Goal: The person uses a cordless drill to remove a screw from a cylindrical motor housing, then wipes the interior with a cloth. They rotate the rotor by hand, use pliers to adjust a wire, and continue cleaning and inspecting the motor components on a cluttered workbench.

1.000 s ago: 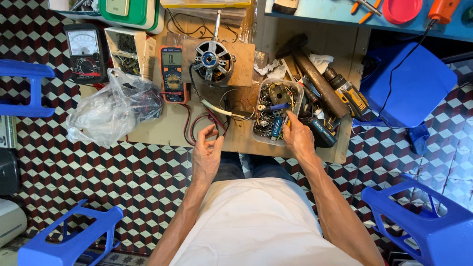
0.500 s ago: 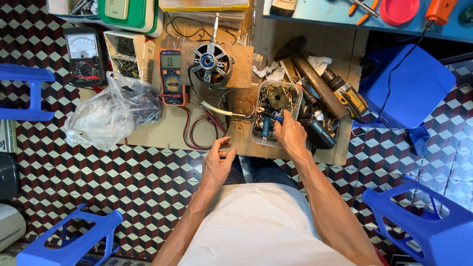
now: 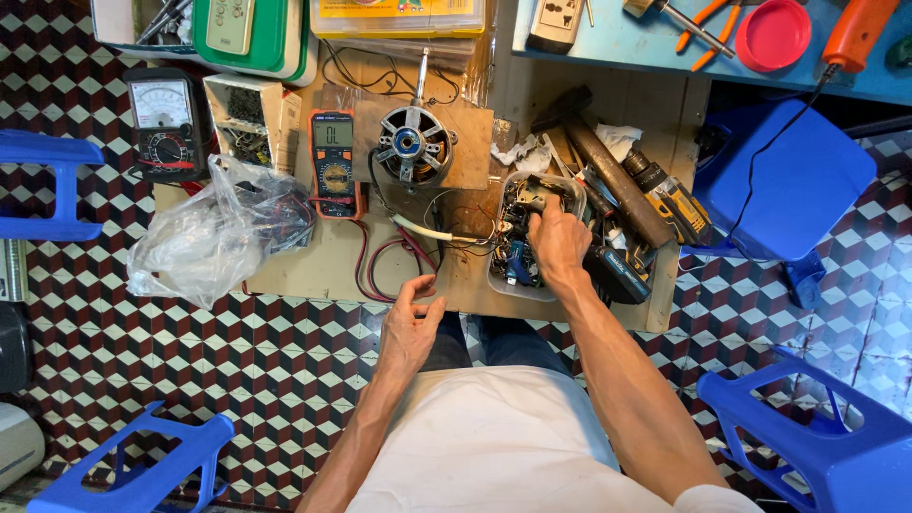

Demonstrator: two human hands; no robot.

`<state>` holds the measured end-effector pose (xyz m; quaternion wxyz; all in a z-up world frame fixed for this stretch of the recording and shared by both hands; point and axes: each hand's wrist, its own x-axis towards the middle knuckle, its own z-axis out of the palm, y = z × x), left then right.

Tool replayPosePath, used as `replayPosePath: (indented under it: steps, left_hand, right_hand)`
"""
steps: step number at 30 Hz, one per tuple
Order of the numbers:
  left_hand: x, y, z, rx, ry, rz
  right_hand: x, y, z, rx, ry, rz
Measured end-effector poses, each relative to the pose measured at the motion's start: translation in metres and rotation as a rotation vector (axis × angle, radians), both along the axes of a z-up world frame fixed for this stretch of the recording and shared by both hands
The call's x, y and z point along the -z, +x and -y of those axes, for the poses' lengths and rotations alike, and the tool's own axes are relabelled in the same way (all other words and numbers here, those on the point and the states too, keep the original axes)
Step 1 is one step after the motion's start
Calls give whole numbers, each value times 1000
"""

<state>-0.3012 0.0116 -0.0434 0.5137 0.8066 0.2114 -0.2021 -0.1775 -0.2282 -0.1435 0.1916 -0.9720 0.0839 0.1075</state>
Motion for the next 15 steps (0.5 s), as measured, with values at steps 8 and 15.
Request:
replayPosePath:
  steps: [8,15]
  left_hand:
    - [6,10,5,24,-14,-4]
    - [3,23,25,100,-26,12]
  right_hand:
    - [-29,-78,-13,-146,116,76]
    - [-45,-91,-21,-190,198,163]
